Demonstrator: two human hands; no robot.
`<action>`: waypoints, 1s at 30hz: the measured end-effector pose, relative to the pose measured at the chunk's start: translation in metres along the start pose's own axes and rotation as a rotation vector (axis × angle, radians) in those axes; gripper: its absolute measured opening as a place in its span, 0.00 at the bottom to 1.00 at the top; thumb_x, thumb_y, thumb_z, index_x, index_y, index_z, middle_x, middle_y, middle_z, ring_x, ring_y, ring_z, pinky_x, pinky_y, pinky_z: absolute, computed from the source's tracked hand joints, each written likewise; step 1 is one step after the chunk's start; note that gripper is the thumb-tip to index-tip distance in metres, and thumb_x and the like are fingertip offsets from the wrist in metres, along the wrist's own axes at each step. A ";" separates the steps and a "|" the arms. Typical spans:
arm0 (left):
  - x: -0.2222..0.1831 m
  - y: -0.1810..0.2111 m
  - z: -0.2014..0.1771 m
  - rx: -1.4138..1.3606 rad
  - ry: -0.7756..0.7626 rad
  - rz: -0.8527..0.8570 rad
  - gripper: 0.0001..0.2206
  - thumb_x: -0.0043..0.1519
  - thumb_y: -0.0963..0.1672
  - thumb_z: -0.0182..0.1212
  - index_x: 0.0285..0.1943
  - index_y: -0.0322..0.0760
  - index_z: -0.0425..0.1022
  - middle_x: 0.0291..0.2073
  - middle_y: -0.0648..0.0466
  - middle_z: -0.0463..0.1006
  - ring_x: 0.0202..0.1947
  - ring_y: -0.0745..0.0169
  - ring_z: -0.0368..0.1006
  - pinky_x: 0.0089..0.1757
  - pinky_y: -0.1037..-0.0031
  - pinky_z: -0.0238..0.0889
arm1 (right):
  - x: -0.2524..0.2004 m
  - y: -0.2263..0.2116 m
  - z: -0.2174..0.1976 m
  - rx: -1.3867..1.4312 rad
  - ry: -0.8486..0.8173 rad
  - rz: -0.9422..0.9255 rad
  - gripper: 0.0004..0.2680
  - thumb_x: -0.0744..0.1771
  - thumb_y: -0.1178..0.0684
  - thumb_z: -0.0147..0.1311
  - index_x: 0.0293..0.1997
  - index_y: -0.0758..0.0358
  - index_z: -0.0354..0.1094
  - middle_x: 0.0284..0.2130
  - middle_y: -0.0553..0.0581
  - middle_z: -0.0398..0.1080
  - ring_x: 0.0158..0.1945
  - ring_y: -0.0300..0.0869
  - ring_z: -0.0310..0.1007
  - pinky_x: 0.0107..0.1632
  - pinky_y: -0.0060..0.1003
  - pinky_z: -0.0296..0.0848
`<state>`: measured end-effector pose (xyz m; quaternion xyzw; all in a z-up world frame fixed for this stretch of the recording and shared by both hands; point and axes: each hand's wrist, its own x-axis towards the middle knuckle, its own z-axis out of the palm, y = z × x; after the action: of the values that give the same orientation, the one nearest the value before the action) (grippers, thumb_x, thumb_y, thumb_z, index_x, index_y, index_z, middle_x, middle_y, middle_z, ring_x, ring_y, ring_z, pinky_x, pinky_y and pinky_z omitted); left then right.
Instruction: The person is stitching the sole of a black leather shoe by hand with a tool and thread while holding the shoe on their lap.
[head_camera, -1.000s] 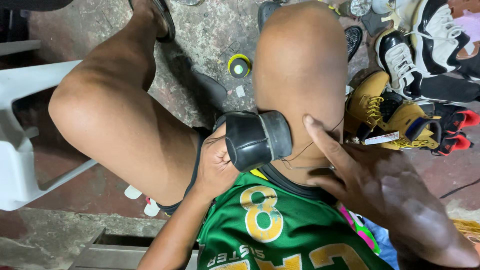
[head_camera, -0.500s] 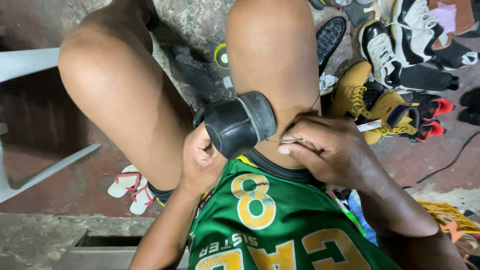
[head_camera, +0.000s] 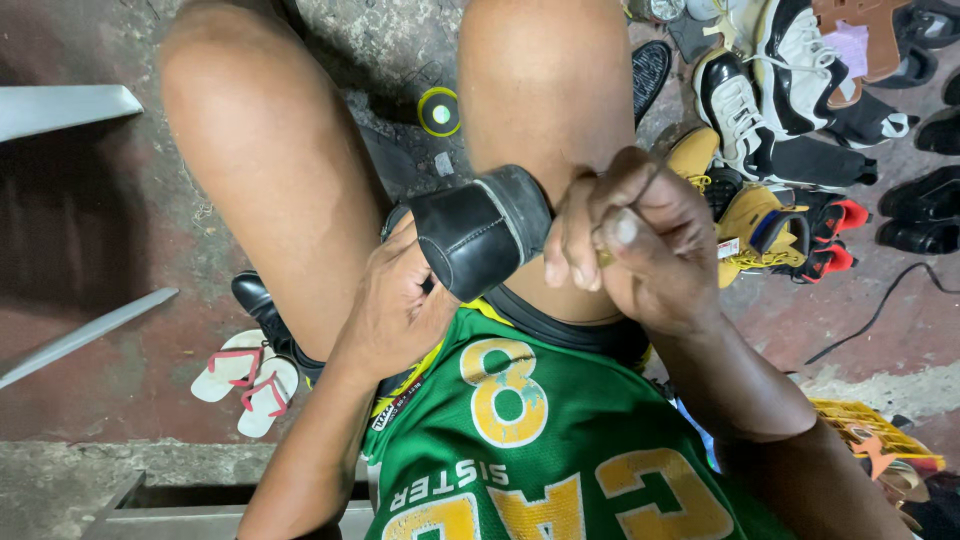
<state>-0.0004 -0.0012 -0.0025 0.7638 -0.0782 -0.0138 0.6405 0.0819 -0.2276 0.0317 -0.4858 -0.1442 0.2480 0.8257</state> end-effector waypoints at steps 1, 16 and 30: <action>0.000 -0.001 0.000 -0.002 0.002 0.003 0.09 0.67 0.41 0.58 0.54 0.32 0.73 0.54 0.41 0.77 0.57 0.38 0.73 0.57 0.58 0.67 | 0.000 0.001 0.002 -0.001 0.002 0.030 0.08 0.74 0.53 0.49 0.40 0.63 0.58 0.23 0.53 0.62 0.25 0.37 0.64 0.35 0.32 0.72; -0.002 -0.003 -0.012 -0.275 -0.046 -0.205 0.11 0.59 0.36 0.58 0.50 0.32 0.76 0.48 0.48 0.78 0.51 0.53 0.74 0.55 0.66 0.66 | 0.009 0.003 0.009 -0.023 0.030 0.087 0.07 0.76 0.54 0.45 0.43 0.64 0.57 0.25 0.52 0.61 0.25 0.34 0.57 0.34 0.28 0.61; -0.007 -0.005 -0.007 -0.626 -0.036 -0.389 0.15 0.69 0.43 0.57 0.61 0.25 0.74 0.53 0.51 0.78 0.56 0.65 0.73 0.60 0.70 0.66 | -0.010 -0.053 -0.016 -1.223 -0.105 -0.001 0.07 0.67 0.65 0.56 0.47 0.69 0.76 0.39 0.64 0.81 0.24 0.33 0.76 0.28 0.29 0.71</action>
<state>-0.0065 0.0077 -0.0064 0.5309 0.0655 -0.1720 0.8272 0.0950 -0.2660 0.0700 -0.8587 -0.3012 0.1437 0.3890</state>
